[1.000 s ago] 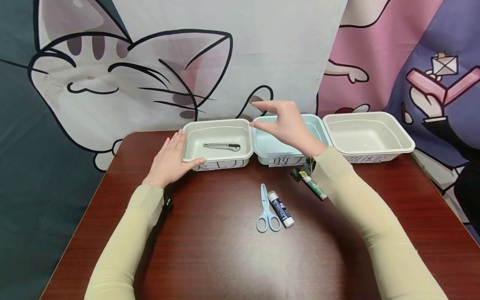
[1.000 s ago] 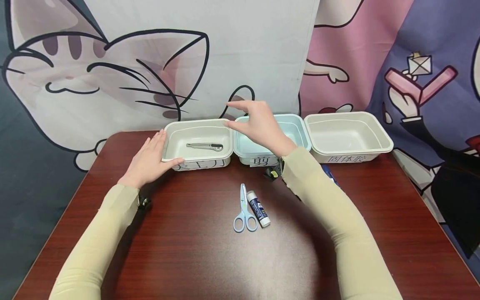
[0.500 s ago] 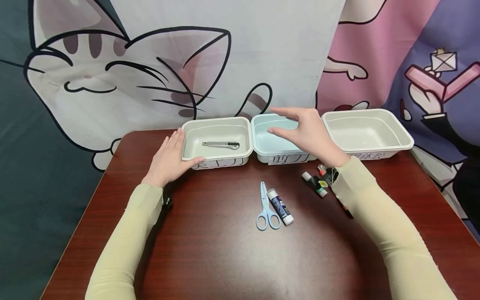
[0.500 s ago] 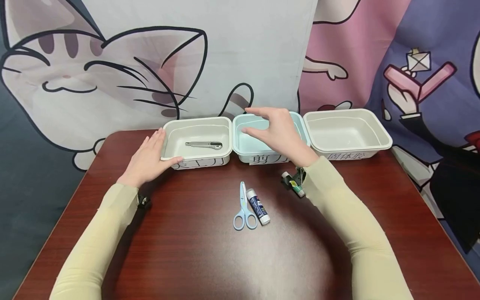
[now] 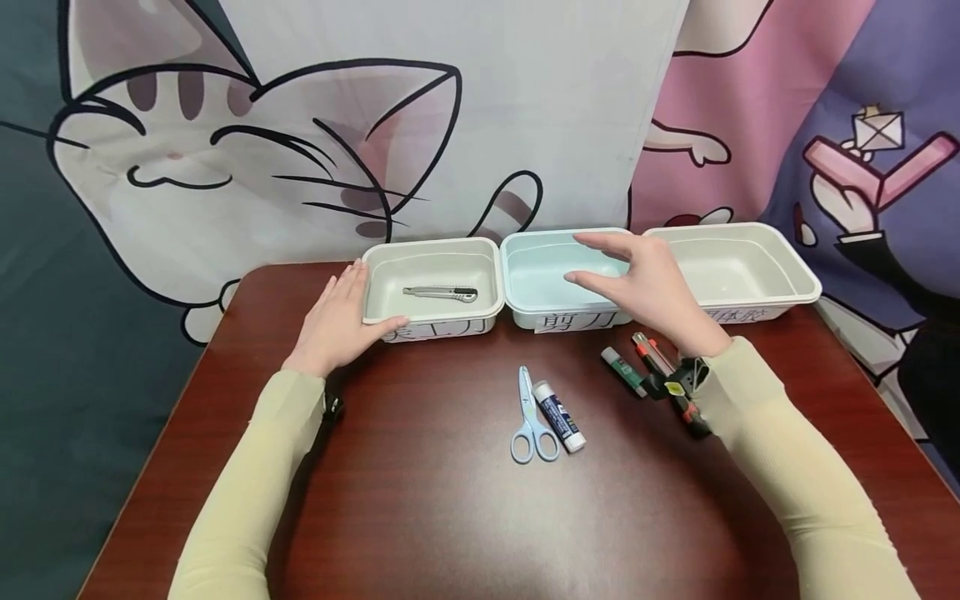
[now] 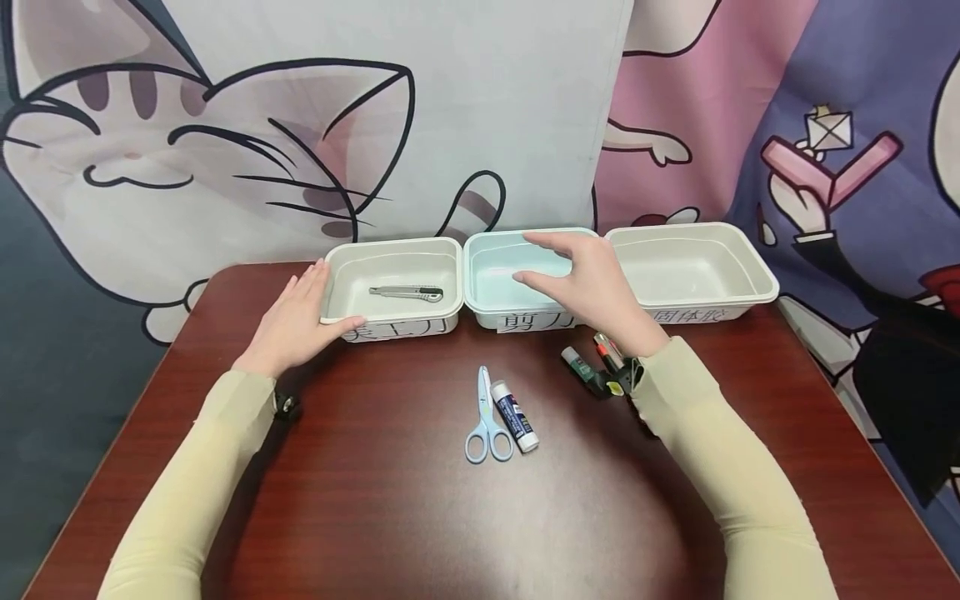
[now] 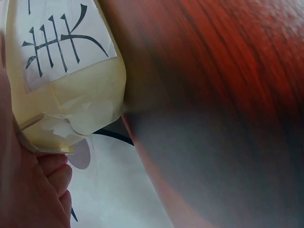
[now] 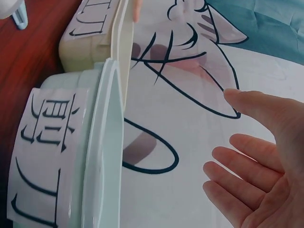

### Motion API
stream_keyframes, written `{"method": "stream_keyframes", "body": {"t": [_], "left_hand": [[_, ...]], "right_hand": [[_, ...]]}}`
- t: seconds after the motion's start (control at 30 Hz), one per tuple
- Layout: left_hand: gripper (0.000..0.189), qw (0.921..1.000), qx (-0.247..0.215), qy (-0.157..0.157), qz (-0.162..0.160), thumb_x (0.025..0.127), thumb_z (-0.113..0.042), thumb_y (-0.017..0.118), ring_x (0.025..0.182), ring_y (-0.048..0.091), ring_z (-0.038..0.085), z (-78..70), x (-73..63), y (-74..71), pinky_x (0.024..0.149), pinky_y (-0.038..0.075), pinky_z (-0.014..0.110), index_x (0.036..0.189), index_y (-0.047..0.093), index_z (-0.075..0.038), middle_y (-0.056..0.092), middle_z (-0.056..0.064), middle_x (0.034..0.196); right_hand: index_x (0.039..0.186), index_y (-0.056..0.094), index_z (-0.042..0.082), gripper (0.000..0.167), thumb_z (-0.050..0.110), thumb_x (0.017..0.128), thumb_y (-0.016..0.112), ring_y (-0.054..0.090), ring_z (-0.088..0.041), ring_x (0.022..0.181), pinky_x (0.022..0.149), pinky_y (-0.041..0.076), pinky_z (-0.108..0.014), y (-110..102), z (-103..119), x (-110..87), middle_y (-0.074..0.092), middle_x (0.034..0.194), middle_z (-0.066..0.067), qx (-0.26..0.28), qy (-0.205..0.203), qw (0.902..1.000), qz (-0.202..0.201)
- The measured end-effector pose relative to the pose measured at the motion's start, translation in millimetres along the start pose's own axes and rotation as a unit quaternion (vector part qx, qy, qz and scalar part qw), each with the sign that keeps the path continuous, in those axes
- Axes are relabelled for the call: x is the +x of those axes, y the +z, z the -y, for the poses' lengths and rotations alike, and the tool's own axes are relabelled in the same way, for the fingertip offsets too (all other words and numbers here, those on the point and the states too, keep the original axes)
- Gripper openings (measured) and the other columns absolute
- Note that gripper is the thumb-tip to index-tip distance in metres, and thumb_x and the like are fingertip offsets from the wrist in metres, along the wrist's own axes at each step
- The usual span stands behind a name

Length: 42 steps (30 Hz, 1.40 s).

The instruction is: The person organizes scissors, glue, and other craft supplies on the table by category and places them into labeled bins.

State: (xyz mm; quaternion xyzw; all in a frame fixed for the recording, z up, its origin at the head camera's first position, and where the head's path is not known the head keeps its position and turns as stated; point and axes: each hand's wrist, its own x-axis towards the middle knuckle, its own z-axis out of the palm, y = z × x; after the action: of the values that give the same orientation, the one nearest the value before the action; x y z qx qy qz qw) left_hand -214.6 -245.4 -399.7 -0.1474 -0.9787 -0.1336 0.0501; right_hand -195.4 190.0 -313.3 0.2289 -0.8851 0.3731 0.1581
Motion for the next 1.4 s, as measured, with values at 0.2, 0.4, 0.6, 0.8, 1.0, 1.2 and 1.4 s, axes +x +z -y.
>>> {"method": "stream_keyframes", "body": {"t": [0.2,0.4,0.6,0.8,1.0,1.2,1.4], "left_hand": [[0.118,1.0,0.002,-0.001,0.0,0.087,-0.08,0.053,0.153,0.016,0.033,0.1,-1.2,1.8,0.125,0.006,0.043,0.16,0.016,0.005,0.017,0.021,0.166],[0.117,1.0,0.001,0.001,0.006,0.088,-0.08,0.052,0.153,0.014,0.032,-0.2,0.0,1.2,0.125,0.003,0.04,0.16,0.015,0.005,0.016,0.021,0.166],[0.117,1.0,0.003,0.004,0.001,0.088,-0.079,0.053,0.153,0.016,0.032,0.8,0.8,1.1,0.125,0.008,0.045,0.16,0.016,0.005,0.017,0.021,0.166],[0.117,1.0,0.004,0.005,0.0,0.088,-0.079,0.054,0.153,0.017,0.034,-0.3,0.6,0.6,0.124,0.009,0.046,0.16,0.016,0.006,0.018,0.022,0.165],[0.118,1.0,0.009,0.003,0.004,0.088,-0.079,0.053,0.153,0.016,0.033,-0.2,0.5,0.2,0.124,0.009,0.046,0.16,0.016,0.006,0.018,0.022,0.165],[0.117,1.0,0.004,0.001,0.006,0.088,-0.079,0.053,0.153,0.015,0.033,-0.8,-0.4,-0.5,0.125,0.005,0.043,0.16,0.015,0.006,0.017,0.023,0.165],[0.117,1.0,0.004,0.002,0.004,0.088,-0.079,0.053,0.153,0.016,0.034,-0.4,0.5,0.6,0.125,0.008,0.045,0.16,0.016,0.006,0.017,0.023,0.165]], "right_hand": [[0.128,0.073,0.01,0.051,0.027,0.083,0.088,0.063,-0.023,0.12,0.102,0.05,-0.047,-4,-6,-7.1,0.071,0.124,-0.003,-0.002,0.005,1.0,-0.002],[0.129,0.072,0.008,0.051,0.026,0.084,0.087,0.063,-0.025,0.119,0.102,0.049,-0.049,-8,-11,-15.9,0.071,0.124,-0.005,-0.002,0.018,0.9998,-0.002],[0.128,0.073,0.009,0.049,0.026,0.084,0.087,0.063,-0.026,0.119,0.102,0.05,-0.05,-13,-19,-25.5,0.071,0.123,-0.006,-0.012,0.028,0.9995,-0.005],[0.127,0.074,0.009,0.047,0.026,0.084,0.086,0.064,-0.024,0.116,0.096,0.052,-0.046,-18,-28,-37.3,0.072,0.122,-0.008,-0.027,0.036,0.999,-0.009],[0.127,0.074,0.009,0.047,0.027,0.085,0.086,0.063,-0.022,0.117,0.084,0.042,-0.017,-23,-33,-51.9,0.071,0.123,-0.009,-0.044,0.061,0.9972,-0.004],[0.125,0.075,0.009,0.049,0.029,0.082,0.088,0.063,-0.026,0.117,0.088,0.04,-0.013,-28,-39,-65.9,0.072,0.121,-0.01,-0.054,0.083,0.9951,-0.007],[0.125,0.074,0.007,0.05,0.03,0.082,0.088,0.069,-0.028,0.105,0.081,0.04,-0.011,-30,-46,-80.5,0.072,0.119,-0.01,-0.067,0.089,0.9938,0.005]]}}
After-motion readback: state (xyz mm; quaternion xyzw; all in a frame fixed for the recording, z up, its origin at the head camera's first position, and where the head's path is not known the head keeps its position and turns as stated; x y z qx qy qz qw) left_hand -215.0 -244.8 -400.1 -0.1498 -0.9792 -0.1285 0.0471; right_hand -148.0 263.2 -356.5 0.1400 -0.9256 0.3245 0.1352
